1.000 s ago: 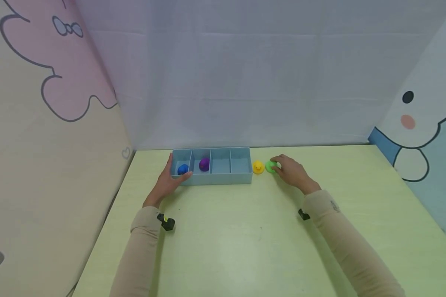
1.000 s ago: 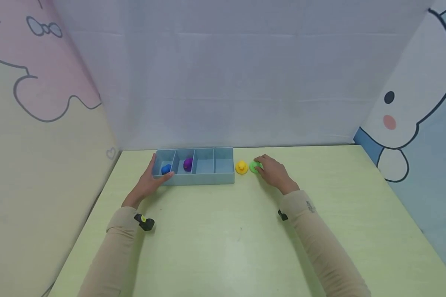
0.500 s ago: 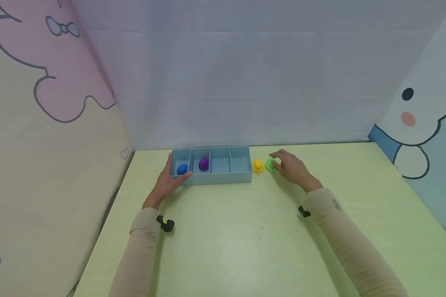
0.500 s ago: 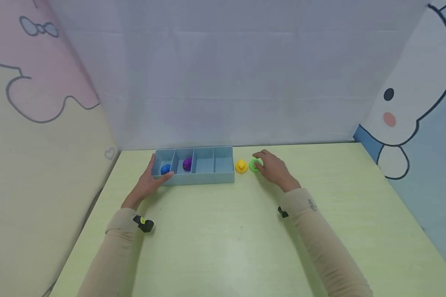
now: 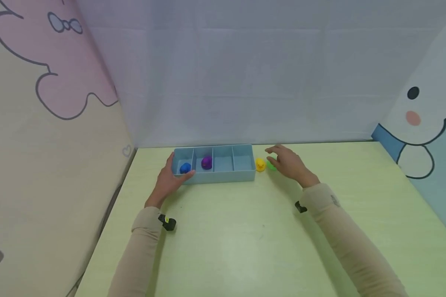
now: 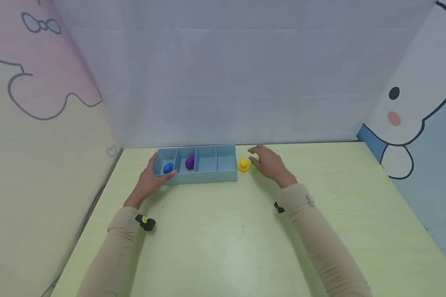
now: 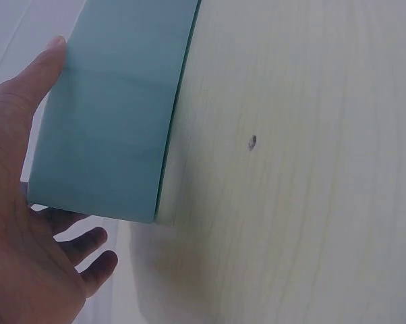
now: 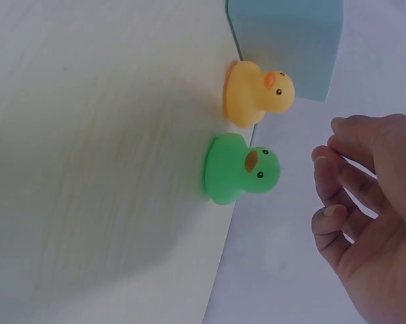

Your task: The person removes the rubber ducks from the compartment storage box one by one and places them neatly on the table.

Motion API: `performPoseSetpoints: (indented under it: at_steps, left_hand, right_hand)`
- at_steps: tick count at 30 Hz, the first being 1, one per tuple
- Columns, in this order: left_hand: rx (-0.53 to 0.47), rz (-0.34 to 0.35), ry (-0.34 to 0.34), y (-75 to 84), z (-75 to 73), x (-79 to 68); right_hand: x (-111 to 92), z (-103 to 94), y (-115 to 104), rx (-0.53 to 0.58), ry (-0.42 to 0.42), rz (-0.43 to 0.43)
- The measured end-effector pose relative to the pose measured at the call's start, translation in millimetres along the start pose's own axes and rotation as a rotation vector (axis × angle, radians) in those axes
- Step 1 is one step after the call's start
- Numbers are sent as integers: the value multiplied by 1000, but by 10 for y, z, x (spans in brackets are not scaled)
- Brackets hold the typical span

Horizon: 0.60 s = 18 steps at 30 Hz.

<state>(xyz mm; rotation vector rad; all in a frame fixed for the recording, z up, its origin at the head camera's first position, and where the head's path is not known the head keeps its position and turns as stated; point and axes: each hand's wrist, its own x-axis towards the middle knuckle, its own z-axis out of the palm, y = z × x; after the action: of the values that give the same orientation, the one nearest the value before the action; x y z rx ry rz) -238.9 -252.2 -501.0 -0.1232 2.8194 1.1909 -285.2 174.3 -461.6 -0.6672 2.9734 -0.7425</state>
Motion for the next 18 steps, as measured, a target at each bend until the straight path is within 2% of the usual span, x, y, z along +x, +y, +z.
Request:
performPoseSetpoints:
  at_steps: [7, 14, 18]
  left_hand:
    - [58, 16, 15, 6, -58, 63]
    - [80, 15, 0, -62, 5, 65]
    - [86, 19, -12, -6, 59, 70]
  right_hand:
    - [140, -3, -189, -24, -1, -20]
    - [204, 97, -307, -7, 5, -67]
    - [226, 109, -362, 5, 25, -107]
